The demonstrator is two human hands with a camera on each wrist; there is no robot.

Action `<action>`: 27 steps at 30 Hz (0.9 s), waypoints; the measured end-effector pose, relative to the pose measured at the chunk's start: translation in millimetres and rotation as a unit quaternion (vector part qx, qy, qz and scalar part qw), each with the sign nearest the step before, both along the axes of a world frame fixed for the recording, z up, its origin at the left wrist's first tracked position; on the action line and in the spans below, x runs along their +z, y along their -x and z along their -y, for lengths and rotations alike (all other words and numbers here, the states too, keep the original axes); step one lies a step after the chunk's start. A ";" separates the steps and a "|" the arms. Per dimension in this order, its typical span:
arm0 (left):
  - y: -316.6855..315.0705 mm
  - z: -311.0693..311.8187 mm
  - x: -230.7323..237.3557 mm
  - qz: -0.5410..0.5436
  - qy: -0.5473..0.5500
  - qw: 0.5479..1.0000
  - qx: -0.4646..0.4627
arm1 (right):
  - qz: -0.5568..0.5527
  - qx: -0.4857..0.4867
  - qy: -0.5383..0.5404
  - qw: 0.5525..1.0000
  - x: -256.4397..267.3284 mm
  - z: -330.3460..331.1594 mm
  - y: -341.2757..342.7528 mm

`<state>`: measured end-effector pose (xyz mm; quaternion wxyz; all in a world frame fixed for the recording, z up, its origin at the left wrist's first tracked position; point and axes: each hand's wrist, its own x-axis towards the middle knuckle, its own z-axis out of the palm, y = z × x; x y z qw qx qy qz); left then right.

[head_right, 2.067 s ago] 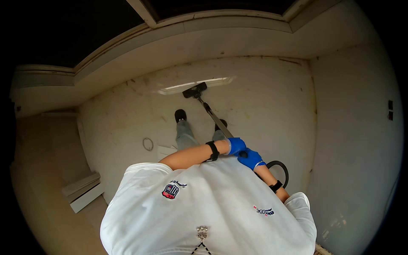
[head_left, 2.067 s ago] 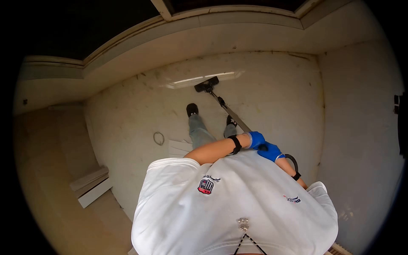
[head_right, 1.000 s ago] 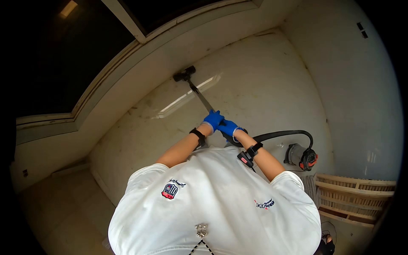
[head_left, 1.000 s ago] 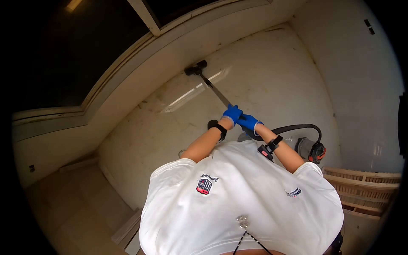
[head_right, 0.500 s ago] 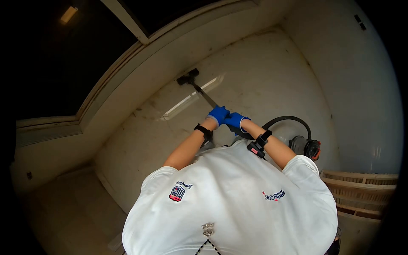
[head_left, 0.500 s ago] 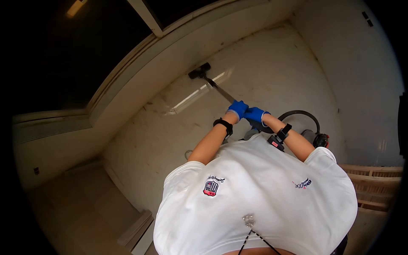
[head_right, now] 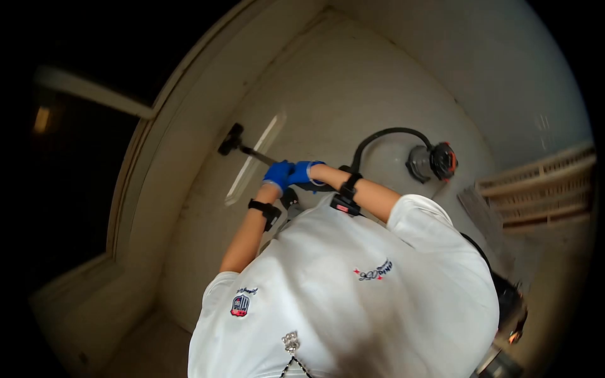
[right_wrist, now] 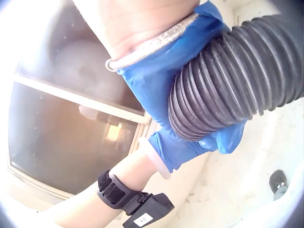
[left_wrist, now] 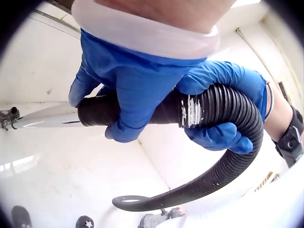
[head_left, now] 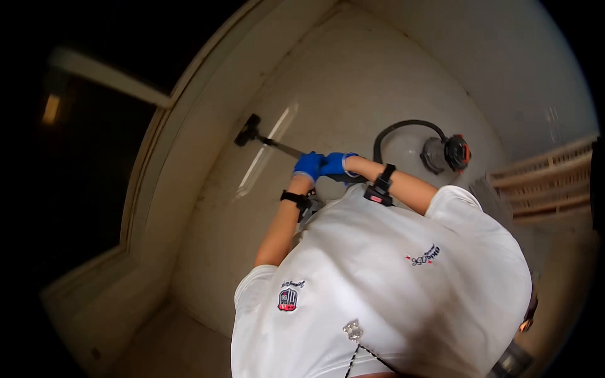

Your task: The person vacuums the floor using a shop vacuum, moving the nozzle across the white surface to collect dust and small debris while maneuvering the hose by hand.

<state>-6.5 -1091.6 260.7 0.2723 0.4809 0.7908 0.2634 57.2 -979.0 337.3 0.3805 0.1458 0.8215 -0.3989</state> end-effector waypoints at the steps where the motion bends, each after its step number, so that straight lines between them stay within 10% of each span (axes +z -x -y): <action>1: 4.3 2.3 -10.5 -0.036 0.001 0.999 -0.022 | -0.051 0.015 -0.015 0.998 -22.5 1.7 -0.2; 27: 4.0 21.4 -6.5 -0.052 0.070 0.994 -0.069 | 0.044 -0.051 -0.107 0.992 -6.7 47.0 -16.6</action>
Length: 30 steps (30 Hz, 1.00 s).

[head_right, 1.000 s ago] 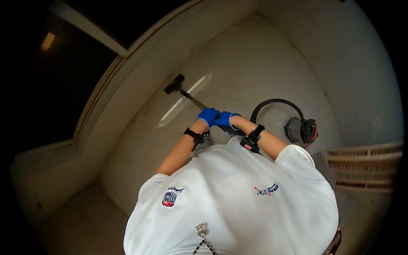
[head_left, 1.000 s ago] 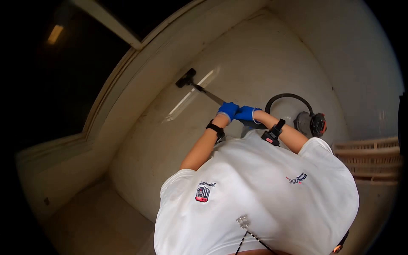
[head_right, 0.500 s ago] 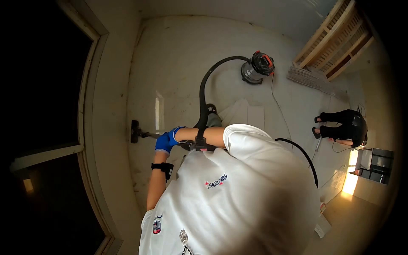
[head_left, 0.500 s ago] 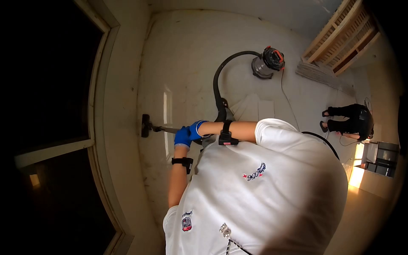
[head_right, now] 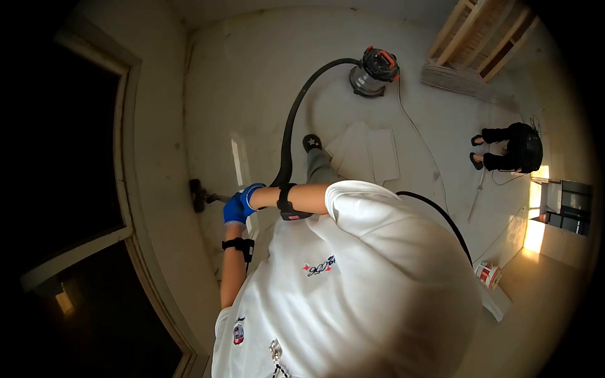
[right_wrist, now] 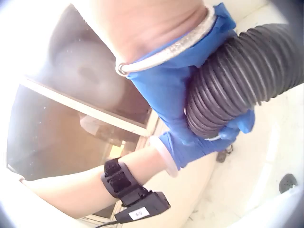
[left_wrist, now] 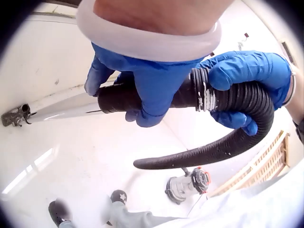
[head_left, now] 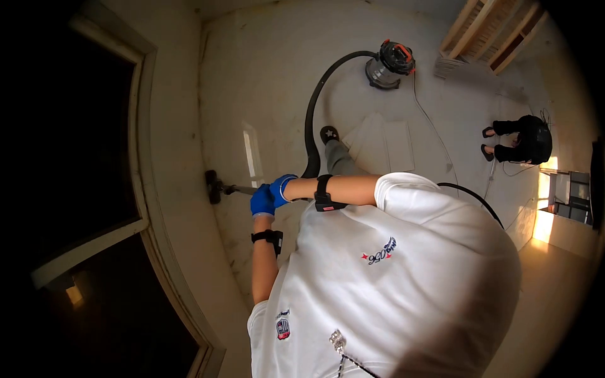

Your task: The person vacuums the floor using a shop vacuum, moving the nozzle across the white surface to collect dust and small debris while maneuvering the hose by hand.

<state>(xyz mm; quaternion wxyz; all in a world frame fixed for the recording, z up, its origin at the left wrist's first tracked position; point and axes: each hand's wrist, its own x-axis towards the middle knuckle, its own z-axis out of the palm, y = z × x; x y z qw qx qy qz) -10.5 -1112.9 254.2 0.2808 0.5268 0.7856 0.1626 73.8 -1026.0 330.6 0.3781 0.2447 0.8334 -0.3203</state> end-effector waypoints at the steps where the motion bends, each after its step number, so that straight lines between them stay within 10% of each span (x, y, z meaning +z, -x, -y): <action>1: -10.2 -2.4 11.8 0.010 -0.024 1.000 0.004 | -0.025 0.036 -0.017 0.999 8.0 -5.1 -8.2; 13: -111.1 -31.1 84.9 0.116 -0.031 0.989 -0.090 | 0.008 0.020 -0.118 0.993 126.6 -27.5 -104.1; 30: -82.9 -26.0 17.1 0.009 -0.048 0.998 -0.040 | -0.115 0.026 -0.175 0.977 28.8 -9.6 -101.2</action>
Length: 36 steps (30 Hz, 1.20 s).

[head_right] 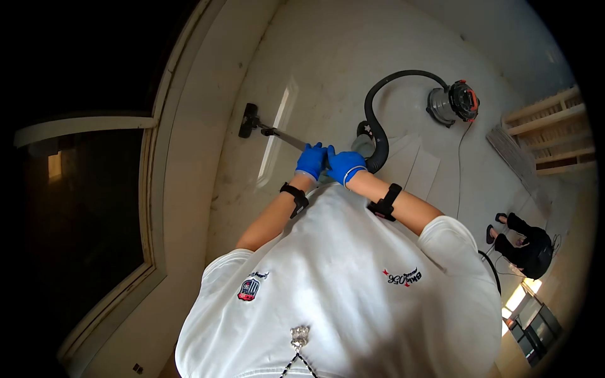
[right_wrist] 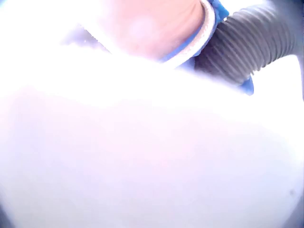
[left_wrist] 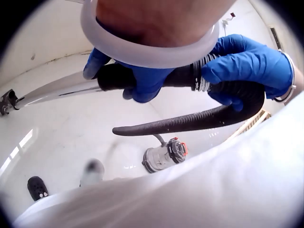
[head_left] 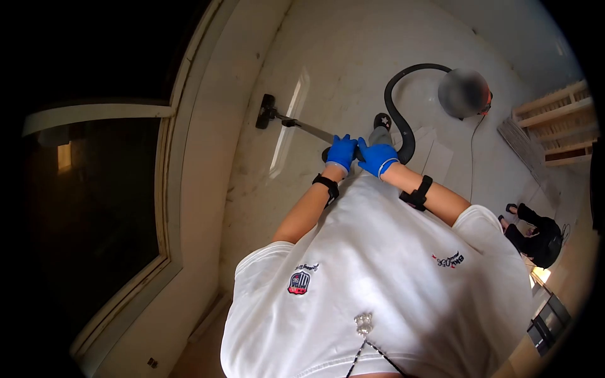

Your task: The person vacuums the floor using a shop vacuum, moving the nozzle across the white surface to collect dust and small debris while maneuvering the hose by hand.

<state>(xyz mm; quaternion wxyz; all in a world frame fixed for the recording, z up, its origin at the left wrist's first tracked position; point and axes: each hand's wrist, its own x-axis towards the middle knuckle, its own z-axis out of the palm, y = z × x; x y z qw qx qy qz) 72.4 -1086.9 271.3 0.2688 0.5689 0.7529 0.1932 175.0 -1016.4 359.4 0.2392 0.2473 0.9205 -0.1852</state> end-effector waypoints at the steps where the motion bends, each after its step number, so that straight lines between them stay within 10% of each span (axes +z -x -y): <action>1: -9.3 -6.6 -19.0 -0.025 -0.073 0.997 -0.026 | -0.010 -0.009 -0.012 1.000 2.0 -7.1 -11.0; 12: -130.1 -69.0 57.4 0.093 -0.007 0.962 -0.256 | 0.160 -0.107 -0.043 0.980 101.3 -35.4 -114.5; 23: -128.6 -95.3 39.2 0.155 0.002 0.959 -0.236 | 0.039 -0.065 0.005 0.997 74.5 -74.6 -133.9; 30: -142.6 -145.0 -28.6 0.022 0.114 0.976 -0.186 | 0.056 -0.041 0.057 0.996 -31.4 -131.5 -157.2; 36: -60.6 -145.4 -60.9 -0.054 0.155 0.977 0.135 | -0.019 -0.006 0.015 1.000 -126.0 -181.6 -44.5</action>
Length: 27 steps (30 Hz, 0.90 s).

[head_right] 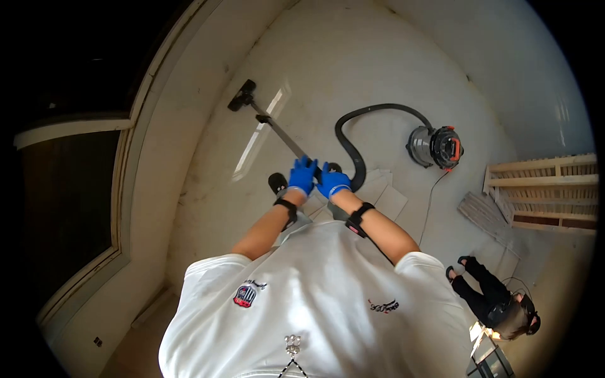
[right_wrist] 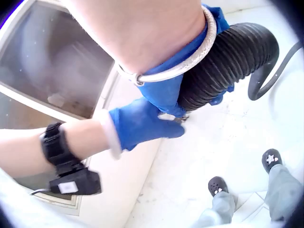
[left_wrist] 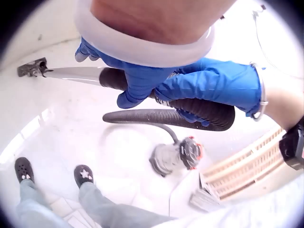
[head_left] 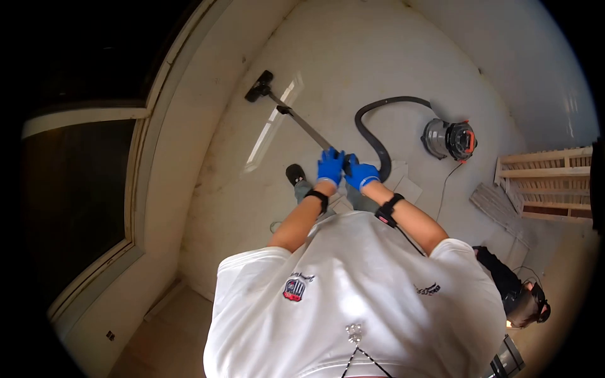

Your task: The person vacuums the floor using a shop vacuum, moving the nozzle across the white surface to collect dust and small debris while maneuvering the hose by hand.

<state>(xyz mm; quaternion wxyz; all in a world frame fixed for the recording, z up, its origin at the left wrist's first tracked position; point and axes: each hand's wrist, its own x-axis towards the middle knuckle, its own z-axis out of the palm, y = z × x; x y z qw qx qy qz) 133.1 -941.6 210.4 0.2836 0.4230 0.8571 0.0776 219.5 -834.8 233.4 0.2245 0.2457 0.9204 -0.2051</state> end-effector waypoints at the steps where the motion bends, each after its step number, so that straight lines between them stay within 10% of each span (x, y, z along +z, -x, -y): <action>1: 11.2 2.5 10.3 0.001 0.049 0.999 0.007 | 0.059 -0.014 0.038 0.997 20.8 -19.2 18.6; 9: -12.4 53.7 35.7 0.137 0.003 0.955 0.262 | 0.101 0.048 -0.012 0.994 24.3 -143.0 -70.3; 21: -52.8 83.5 37.7 0.125 0.043 0.953 0.272 | 0.221 -0.071 0.005 0.973 130.1 -132.6 -406.1; 27: -28.2 84.5 40.8 0.087 0.059 0.958 0.266 | 0.126 -0.093 0.023 0.987 88.7 -106.3 -359.3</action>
